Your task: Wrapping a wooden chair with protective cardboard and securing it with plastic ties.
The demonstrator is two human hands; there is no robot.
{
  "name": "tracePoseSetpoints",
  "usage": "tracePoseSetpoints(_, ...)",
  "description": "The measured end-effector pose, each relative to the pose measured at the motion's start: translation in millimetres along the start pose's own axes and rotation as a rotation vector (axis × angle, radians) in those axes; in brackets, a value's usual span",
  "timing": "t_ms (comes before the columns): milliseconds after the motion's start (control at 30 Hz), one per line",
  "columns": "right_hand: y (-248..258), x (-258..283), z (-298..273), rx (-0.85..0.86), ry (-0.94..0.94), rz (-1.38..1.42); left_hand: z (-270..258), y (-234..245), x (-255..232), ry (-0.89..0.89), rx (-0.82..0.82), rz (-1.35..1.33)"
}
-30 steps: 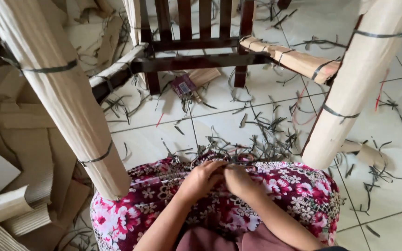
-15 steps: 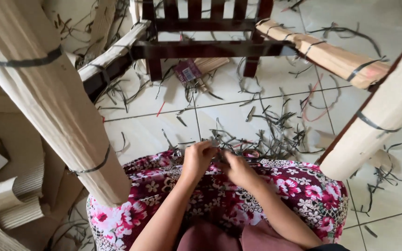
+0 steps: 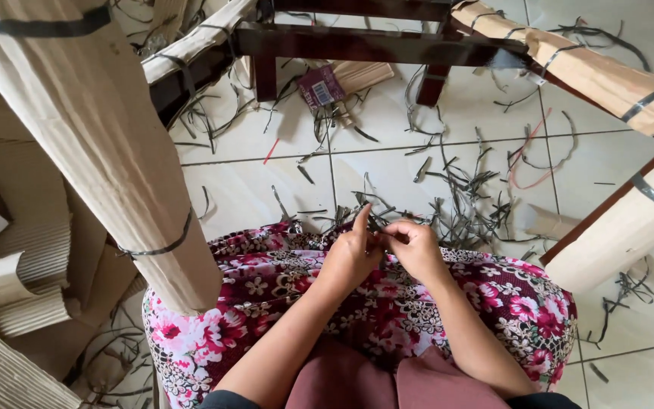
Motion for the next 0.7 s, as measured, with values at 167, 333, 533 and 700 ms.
tracePoseSetpoints(167,-13,-30,11,-0.003,-0.07,0.027,-22,-103,107,0.231,0.125,0.592)
tracePoseSetpoints(333,-60,-9,24,0.095,-0.038,0.177,-49,-170,170,0.213,0.018,0.957)
tracePoseSetpoints(533,-145,-20,54,0.094,0.026,-0.026,-82,-182,117,-0.43,-0.378,0.831)
tracePoseSetpoints(700,-183,28,65,0.319,0.068,-0.097,-61,-155,128,0.164,0.747,0.504)
Point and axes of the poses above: each hand's wrist, its own z-axis towards the middle knuckle, its own y-axis out of the back of the hand, x = y × z, the point moved 7 cm from there along z, towards the middle knuckle, and after that the axes turned 4 degrees about -z, right-handed, at the moved point
